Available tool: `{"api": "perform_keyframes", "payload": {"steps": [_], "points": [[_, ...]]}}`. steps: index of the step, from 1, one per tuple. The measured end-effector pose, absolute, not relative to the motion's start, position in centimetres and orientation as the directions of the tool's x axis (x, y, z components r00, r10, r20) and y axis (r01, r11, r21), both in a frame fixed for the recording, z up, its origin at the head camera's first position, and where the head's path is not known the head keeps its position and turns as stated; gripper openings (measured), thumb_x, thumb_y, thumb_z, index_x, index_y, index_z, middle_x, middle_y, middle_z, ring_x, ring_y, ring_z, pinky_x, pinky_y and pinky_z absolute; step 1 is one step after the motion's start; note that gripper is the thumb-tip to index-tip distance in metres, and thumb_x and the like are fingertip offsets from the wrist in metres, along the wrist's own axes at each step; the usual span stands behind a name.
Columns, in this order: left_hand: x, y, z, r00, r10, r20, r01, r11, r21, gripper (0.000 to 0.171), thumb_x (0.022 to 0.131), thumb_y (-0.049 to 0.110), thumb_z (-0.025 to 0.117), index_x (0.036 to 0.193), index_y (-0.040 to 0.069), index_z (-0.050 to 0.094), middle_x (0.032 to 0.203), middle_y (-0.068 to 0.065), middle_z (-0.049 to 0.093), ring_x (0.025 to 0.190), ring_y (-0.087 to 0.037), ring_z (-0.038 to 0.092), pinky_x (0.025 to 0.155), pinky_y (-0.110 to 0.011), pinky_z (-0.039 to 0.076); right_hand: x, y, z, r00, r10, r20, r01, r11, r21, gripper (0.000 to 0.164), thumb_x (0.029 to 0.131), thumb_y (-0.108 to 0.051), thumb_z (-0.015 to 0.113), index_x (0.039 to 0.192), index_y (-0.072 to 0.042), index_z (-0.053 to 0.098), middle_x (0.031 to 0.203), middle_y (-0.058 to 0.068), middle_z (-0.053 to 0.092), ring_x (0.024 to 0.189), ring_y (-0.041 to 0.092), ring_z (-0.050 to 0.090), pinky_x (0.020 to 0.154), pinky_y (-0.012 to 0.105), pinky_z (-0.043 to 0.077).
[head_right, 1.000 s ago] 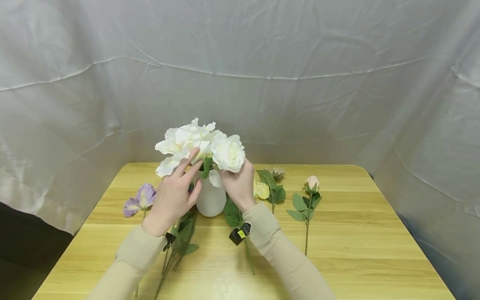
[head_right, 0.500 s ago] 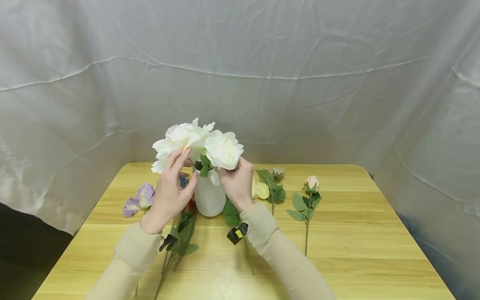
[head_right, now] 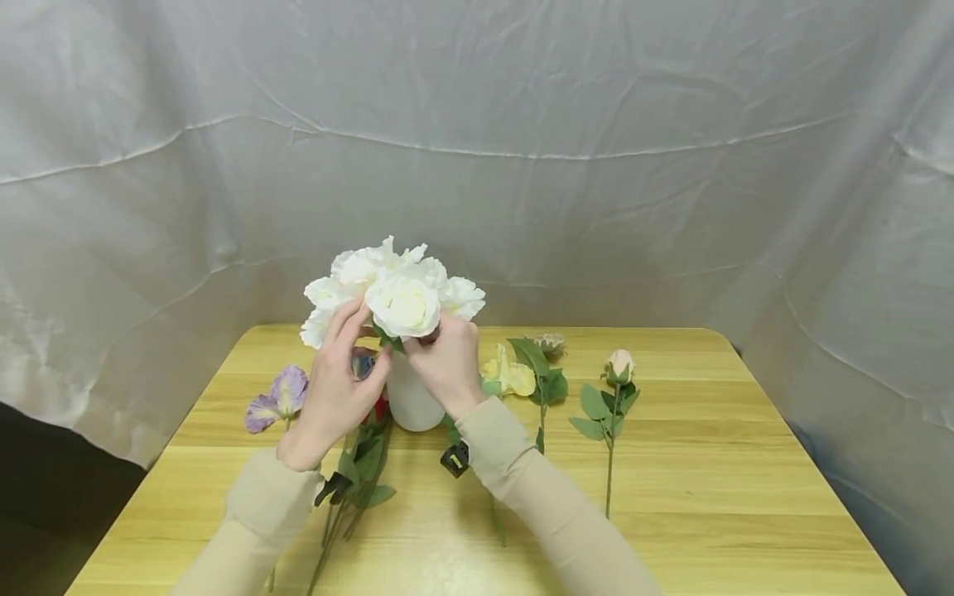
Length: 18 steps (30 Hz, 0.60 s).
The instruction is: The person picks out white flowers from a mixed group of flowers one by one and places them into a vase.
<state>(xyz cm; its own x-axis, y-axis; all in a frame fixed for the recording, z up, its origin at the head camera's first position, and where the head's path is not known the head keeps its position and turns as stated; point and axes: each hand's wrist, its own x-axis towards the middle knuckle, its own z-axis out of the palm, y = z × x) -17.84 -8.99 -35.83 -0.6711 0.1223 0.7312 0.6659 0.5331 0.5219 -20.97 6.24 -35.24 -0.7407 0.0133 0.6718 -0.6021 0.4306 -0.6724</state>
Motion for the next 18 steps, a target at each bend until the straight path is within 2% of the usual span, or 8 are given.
{"api": "perform_keyframes", "payload": {"steps": [5, 11, 18], "points": [[-17.8, -9.0, -35.9, -0.665, 0.124, 0.736, 0.677, 0.516, 0.525, 0.060, 0.088, 0.000, 0.064, 0.146, 0.006, 0.050, 0.153, -0.012, 0.045, 0.106, -0.026, 0.064, 0.076, -0.033, 0.061, -21.2, 5.9, -35.4, -0.708, -0.020, 0.706, -0.623, 0.489, -0.610, 0.008, 0.074, -0.001, 0.071, 0.081, 0.001, 0.074, 0.066, 0.012, 0.073, 0.053, 0.018, 0.064, 0.051, 0.027, 0.053], [-17.8, -9.1, -36.1, -0.664, 0.112, 0.739, 0.678, 0.508, 0.532, 0.061, 0.087, 0.001, 0.064, 0.147, 0.007, 0.049, 0.156, -0.012, 0.043, 0.106, -0.024, 0.062, 0.076, -0.032, 0.060, -21.3, 5.6, -35.8, -0.733, -0.033, 0.680, -0.564, 0.587, -0.580, 0.007, 0.072, -0.005, 0.077, 0.076, -0.001, 0.073, 0.068, 0.013, 0.075, 0.059, 0.023, 0.069, 0.058, 0.037, 0.058], [-17.4, -9.3, -36.5, -0.631, 0.071, 0.773, 0.706, 0.466, 0.534, 0.061, 0.087, -0.003, 0.063, 0.146, 0.006, 0.051, 0.155, -0.014, 0.043, 0.106, -0.025, 0.064, 0.074, -0.034, 0.061, -21.1, 5.7, -36.3, -0.726, -0.040, 0.686, -0.556, 0.621, -0.552, 0.008, 0.072, -0.006, 0.077, 0.076, -0.001, 0.073, 0.069, 0.014, 0.075, 0.062, 0.026, 0.072, 0.060, 0.039, 0.059]]}}
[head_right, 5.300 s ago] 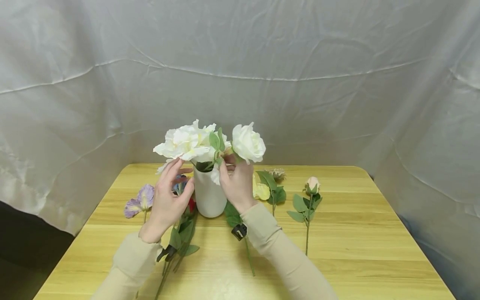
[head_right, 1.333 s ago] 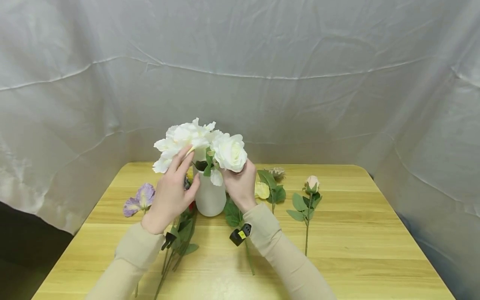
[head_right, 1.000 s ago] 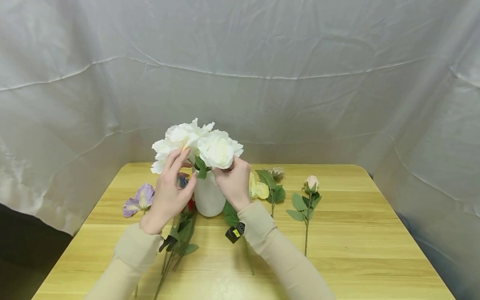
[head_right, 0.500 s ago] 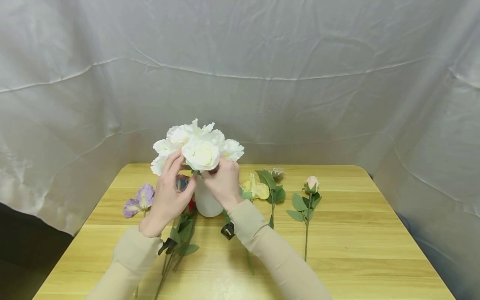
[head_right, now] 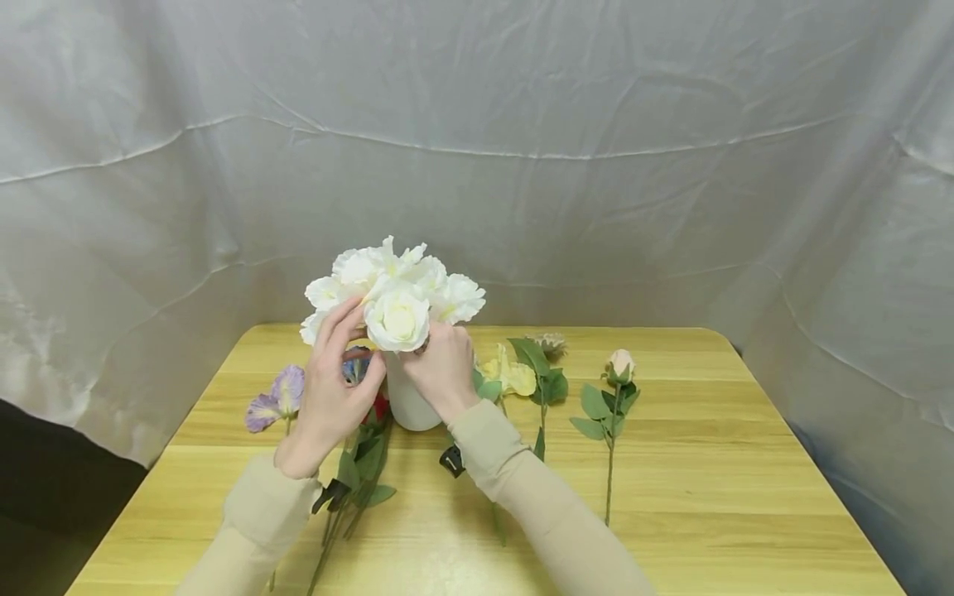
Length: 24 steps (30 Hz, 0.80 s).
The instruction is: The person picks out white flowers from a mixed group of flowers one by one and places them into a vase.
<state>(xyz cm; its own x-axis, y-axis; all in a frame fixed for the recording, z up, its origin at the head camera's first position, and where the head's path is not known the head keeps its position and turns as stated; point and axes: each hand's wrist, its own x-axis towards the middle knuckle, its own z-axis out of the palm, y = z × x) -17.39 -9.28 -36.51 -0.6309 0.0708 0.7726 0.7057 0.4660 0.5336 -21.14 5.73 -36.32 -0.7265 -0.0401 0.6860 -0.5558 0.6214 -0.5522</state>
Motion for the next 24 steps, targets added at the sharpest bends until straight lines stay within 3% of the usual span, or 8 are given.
{"api": "perform_keyframes", "payload": {"steps": [6, 10, 14, 18, 24], "points": [[-16.7, -9.4, -36.8, -0.579, 0.011, 0.815, 0.739, 0.429, 0.520, 0.054, 0.086, -0.009, 0.060, 0.138, 0.003, 0.057, 0.142, -0.017, 0.051, 0.100, -0.027, 0.066, 0.072, -0.028, 0.061, -20.4, 6.5, -37.1, -0.692, 0.003, 0.722, -0.627, 0.492, -0.604, 0.013, 0.073, 0.000, 0.077, 0.085, 0.001, 0.076, 0.071, 0.014, 0.075, 0.058, 0.022, 0.070, 0.055, 0.030, 0.057], [-16.4, -9.7, -37.5, -0.540, -0.019, 0.841, 0.757, 0.424, 0.496, 0.042, 0.084, -0.011, 0.059, 0.125, 0.000, 0.062, 0.123, -0.020, 0.056, 0.092, -0.024, 0.066, 0.071, -0.019, 0.058, -19.8, 7.2, -37.9, -0.675, 0.039, 0.737, -0.671, 0.382, -0.636, 0.018, 0.078, 0.003, 0.077, 0.095, -0.001, 0.075, 0.075, 0.011, 0.074, 0.058, 0.019, 0.069, 0.051, 0.018, 0.053], [-16.1, -10.0, -38.5, -0.506, -0.024, 0.862, 0.769, 0.440, 0.463, 0.028, 0.084, -0.012, 0.058, 0.109, -0.002, 0.064, 0.104, -0.017, 0.059, 0.085, -0.020, 0.064, 0.068, -0.017, 0.057, -19.2, 8.0, -38.8, -0.674, 0.055, 0.737, -0.694, 0.294, -0.657, 0.017, 0.081, 0.005, 0.077, 0.095, -0.004, 0.074, 0.085, 0.010, 0.073, 0.065, 0.017, 0.069, 0.052, 0.015, 0.054], [-15.8, -10.2, -39.6, -0.506, 0.011, 0.862, 0.774, 0.446, 0.449, 0.021, 0.083, -0.012, 0.058, 0.099, 0.000, 0.065, 0.097, -0.013, 0.060, 0.076, -0.016, 0.059, 0.064, -0.015, 0.052, -18.5, 8.8, -39.6, -0.688, 0.038, 0.724, -0.697, 0.240, -0.675, 0.018, 0.082, 0.007, 0.076, 0.095, -0.005, 0.073, 0.090, 0.012, 0.072, 0.071, 0.013, 0.068, 0.052, 0.016, 0.054], [-15.4, -10.3, -41.2, -0.567, 0.114, 0.816, 0.747, 0.489, 0.451, 0.020, 0.084, -0.009, 0.059, 0.097, 0.003, 0.067, 0.101, -0.010, 0.064, 0.074, -0.013, 0.059, 0.064, -0.014, 0.049, -17.8, 10.4, -40.5, -0.736, 0.015, 0.677, -0.659, 0.215, -0.721, 0.014, 0.084, 0.007, 0.074, 0.094, -0.002, 0.072, 0.089, 0.015, 0.072, 0.076, 0.006, 0.066, 0.051, 0.016, 0.053]]}}
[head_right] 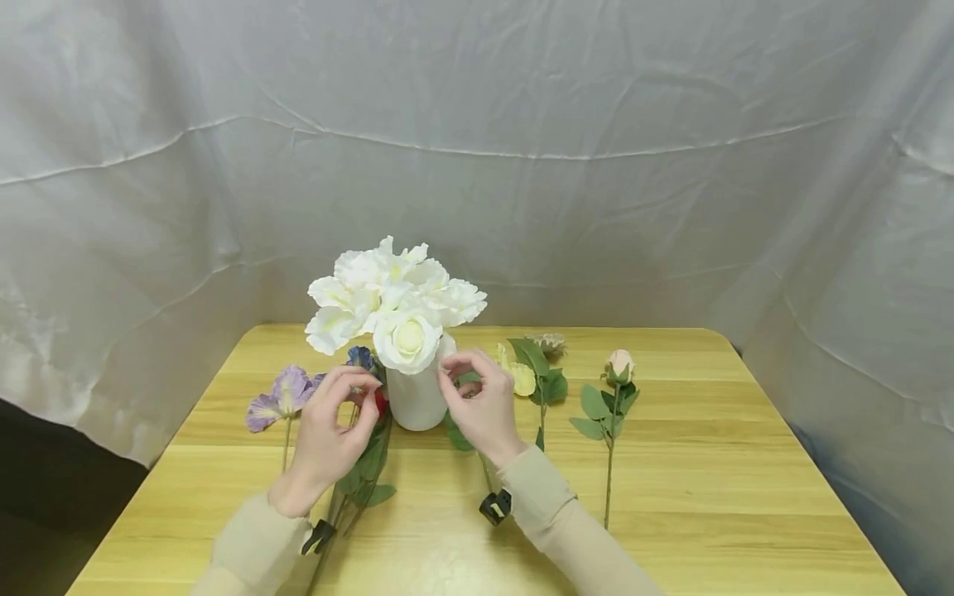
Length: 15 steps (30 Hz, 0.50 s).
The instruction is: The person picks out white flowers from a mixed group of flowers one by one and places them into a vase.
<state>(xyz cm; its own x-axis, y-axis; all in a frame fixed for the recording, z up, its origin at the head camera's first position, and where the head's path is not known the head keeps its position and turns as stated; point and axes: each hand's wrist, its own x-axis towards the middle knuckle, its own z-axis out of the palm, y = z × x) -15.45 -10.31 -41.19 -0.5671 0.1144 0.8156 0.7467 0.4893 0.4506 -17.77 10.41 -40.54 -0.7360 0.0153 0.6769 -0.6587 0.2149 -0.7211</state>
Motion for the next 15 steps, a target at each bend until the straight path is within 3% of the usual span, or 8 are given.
{"api": "perform_keyframes", "payload": {"steps": [8, 15], "points": [[-15.2, -9.3, -42.6, -0.669, 0.274, 0.691, 0.684, 0.591, 0.428, 0.023, 0.085, -0.002, 0.066, 0.106, 0.006, 0.069, 0.110, -0.006, 0.068, 0.081, -0.016, 0.065, 0.066, -0.021, 0.055, -17.0, 14.2, -42.5, -0.856, -0.031, 0.516, -0.507, 0.252, -0.824, 0.007, 0.094, -0.005, 0.068, 0.101, -0.004, 0.071, 0.099, 0.017, 0.072, 0.086, 0.006, 0.067, 0.059, 0.020, 0.057], [-15.0, -7.9, -43.0, -0.733, 0.396, 0.553, 0.650, 0.645, 0.401, 0.030, 0.087, 0.008, 0.070, 0.117, 0.009, 0.068, 0.119, -0.004, 0.068, 0.106, -0.021, 0.068, 0.087, -0.036, 0.060, -16.6, 17.7, -44.4, -0.959, -0.062, 0.278, -0.285, 0.219, -0.933, 0.015, 0.098, -0.007, 0.064, 0.109, 0.003, 0.067, 0.103, 0.030, 0.067, 0.085, 0.014, 0.070, 0.071, 0.030, 0.063]]}}
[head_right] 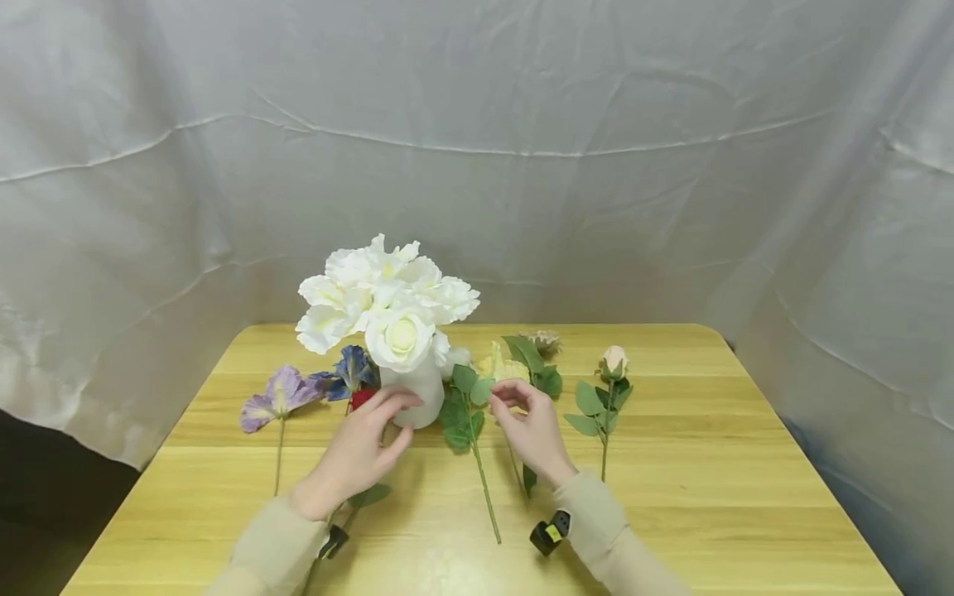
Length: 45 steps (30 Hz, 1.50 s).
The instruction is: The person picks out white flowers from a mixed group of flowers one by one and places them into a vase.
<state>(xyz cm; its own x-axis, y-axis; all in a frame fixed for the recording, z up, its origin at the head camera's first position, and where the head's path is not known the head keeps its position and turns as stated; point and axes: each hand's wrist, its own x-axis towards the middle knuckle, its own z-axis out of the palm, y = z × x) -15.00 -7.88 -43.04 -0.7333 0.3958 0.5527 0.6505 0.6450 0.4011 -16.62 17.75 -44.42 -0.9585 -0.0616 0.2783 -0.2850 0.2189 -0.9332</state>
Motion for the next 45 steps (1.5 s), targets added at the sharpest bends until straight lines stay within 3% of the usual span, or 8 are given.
{"api": "perform_keyframes", "payload": {"steps": [7, 13, 17, 21, 27, 34, 40, 45], "points": [[-15.0, -6.4, -43.1, -0.765, 0.504, 0.401, 0.641, 0.655, 0.400, 0.030, 0.093, 0.015, 0.068, 0.122, 0.012, 0.068, 0.125, -0.005, 0.067, 0.108, -0.022, 0.069, 0.092, -0.039, 0.060, -16.0, 19.9, -44.9, -0.991, -0.128, 0.039, -0.063, 0.192, -0.979, 0.026, 0.100, -0.008, 0.060, 0.120, 0.008, 0.058, 0.113, 0.030, 0.066, 0.090, 0.016, 0.071, 0.078, 0.031, 0.062], [-14.5, -5.8, -43.4, -0.756, 0.620, 0.209, 0.649, 0.669, 0.363, 0.029, 0.096, 0.021, 0.066, 0.123, 0.013, 0.068, 0.124, 0.000, 0.067, 0.110, -0.020, 0.068, 0.097, -0.038, 0.058, -15.8, 20.4, -45.5, -0.957, -0.270, -0.103, 0.052, 0.188, -0.981, 0.039, 0.100, -0.009, 0.057, 0.130, 0.015, 0.048, 0.120, 0.027, 0.065, 0.099, 0.019, 0.069, 0.084, 0.026, 0.061], [-14.4, -5.7, -43.7, -0.745, 0.644, 0.171, 0.657, 0.665, 0.355, 0.025, 0.096, 0.023, 0.065, 0.120, 0.015, 0.069, 0.121, 0.001, 0.068, 0.107, -0.019, 0.069, 0.095, -0.037, 0.058, -15.8, 20.0, -45.7, -0.932, -0.334, -0.138, 0.057, 0.243, -0.968, 0.038, 0.099, -0.009, 0.056, 0.127, 0.015, 0.050, 0.117, 0.031, 0.064, 0.095, 0.021, 0.069, 0.082, 0.030, 0.061], [-14.3, -5.9, -43.9, -0.749, 0.644, 0.160, 0.652, 0.670, 0.355, 0.024, 0.097, 0.024, 0.065, 0.119, 0.016, 0.070, 0.121, 0.000, 0.068, 0.107, -0.019, 0.069, 0.095, -0.038, 0.058, -15.9, 19.2, -46.0, -0.925, -0.340, -0.170, 0.044, 0.349, -0.936, 0.029, 0.096, -0.008, 0.057, 0.116, 0.012, 0.058, 0.105, 0.026, 0.068, 0.084, 0.019, 0.067, 0.075, 0.030, 0.061], [-14.3, -6.2, -44.1, -0.748, 0.644, 0.162, 0.654, 0.671, 0.350, 0.024, 0.096, 0.024, 0.067, 0.118, 0.015, 0.070, 0.118, 0.002, 0.068, 0.104, -0.018, 0.069, 0.092, -0.036, 0.059, -15.9, 17.8, -46.4, -0.910, -0.395, -0.131, -0.111, 0.534, -0.838, 0.017, 0.093, -0.007, 0.057, 0.102, 0.003, 0.068, 0.094, 0.015, 0.068, 0.072, 0.016, 0.062, 0.061, 0.027, 0.055], [-14.3, -6.2, -44.0, -0.739, 0.653, 0.167, 0.662, 0.657, 0.360, 0.023, 0.096, 0.022, 0.066, 0.117, 0.014, 0.070, 0.118, 0.002, 0.068, 0.103, -0.018, 0.070, 0.090, -0.034, 0.059, -15.9, 16.3, -47.1, -0.922, -0.377, -0.085, -0.222, 0.696, -0.683, 0.015, 0.090, -0.010, 0.062, 0.095, -0.009, 0.076, 0.091, 0.001, 0.071, 0.079, 0.011, 0.060, 0.072, 0.029, 0.052], [-14.1, -6.3, -44.3, -0.740, 0.653, 0.162, 0.660, 0.657, 0.364, 0.023, 0.097, 0.023, 0.065, 0.118, 0.014, 0.070, 0.118, 0.003, 0.068, 0.103, -0.016, 0.069, 0.090, -0.033, 0.059, -15.7, 16.0, -47.3, -0.932, -0.346, -0.106, -0.188, 0.714, -0.674, 0.016, 0.087, -0.012, 0.062, 0.091, -0.009, 0.078, 0.087, -0.001, 0.072, 0.078, 0.012, 0.060, 0.068, 0.028, 0.051], [-14.2, -6.2, -44.4, -0.739, 0.652, 0.171, 0.661, 0.651, 0.373, 0.023, 0.097, 0.022, 0.066, 0.118, 0.014, 0.070, 0.119, 0.003, 0.068, 0.103, -0.016, 0.069, 0.091, -0.033, 0.059, -15.8, 16.9, -47.4, -0.916, -0.373, -0.146, -0.120, 0.604, -0.788, 0.020, 0.092, -0.013, 0.061, 0.098, -0.003, 0.077, 0.092, 0.007, 0.074, 0.071, 0.012, 0.061, 0.061, 0.025, 0.053]]}}
